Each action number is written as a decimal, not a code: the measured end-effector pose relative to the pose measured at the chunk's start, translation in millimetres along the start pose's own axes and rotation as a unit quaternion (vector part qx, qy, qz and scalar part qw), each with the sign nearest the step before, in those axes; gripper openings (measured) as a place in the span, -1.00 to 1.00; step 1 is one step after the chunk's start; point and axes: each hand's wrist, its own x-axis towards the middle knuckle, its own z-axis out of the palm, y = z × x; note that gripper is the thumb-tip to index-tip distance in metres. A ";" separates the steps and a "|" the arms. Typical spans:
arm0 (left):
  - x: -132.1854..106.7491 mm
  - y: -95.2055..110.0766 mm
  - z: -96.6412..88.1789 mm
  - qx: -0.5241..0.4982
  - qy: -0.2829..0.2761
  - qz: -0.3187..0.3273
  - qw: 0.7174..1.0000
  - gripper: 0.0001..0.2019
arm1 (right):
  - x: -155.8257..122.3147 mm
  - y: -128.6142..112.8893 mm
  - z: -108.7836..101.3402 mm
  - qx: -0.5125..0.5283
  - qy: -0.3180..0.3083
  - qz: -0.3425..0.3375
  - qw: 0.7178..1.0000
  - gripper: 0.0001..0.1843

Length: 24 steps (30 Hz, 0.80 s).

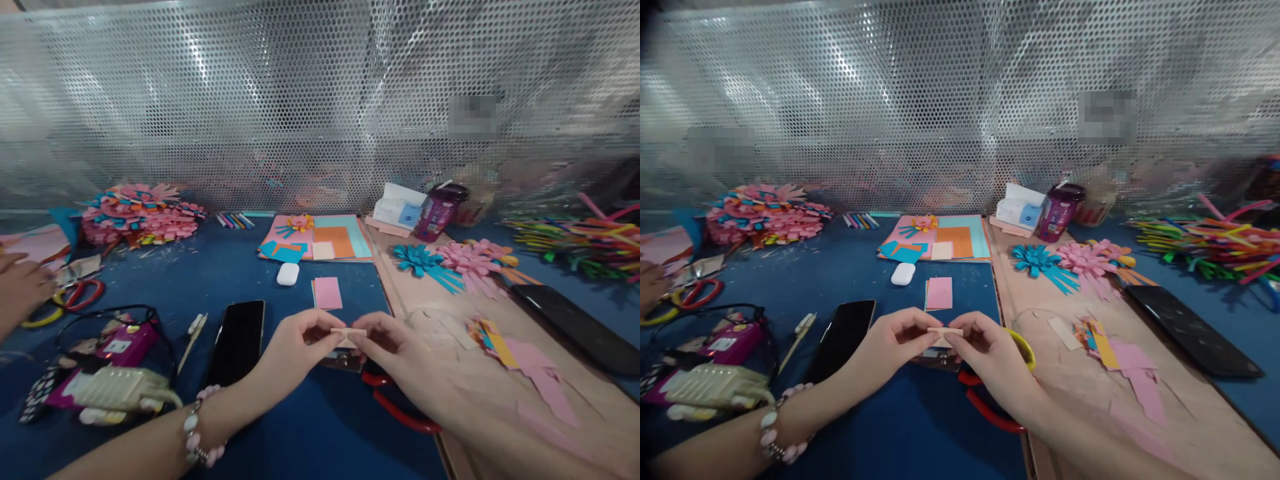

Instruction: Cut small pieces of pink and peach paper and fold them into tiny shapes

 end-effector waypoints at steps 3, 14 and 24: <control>0.6 -1.1 -0.1 0.009 -0.001 0.002 1.000 -0.81 | 0.6 0.5 -0.1 -0.007 0.002 -0.004 1.000 -0.80; -2.0 1.3 0.8 0.012 0.000 -0.012 1.000 -0.81 | 0.8 2.3 -0.6 -0.003 -0.003 -0.003 1.000 -0.78; 2.1 4.6 1.9 0.013 0.020 0.003 1.000 -0.84 | -0.3 -3.3 -1.3 -0.031 0.001 -0.012 0.999 -0.77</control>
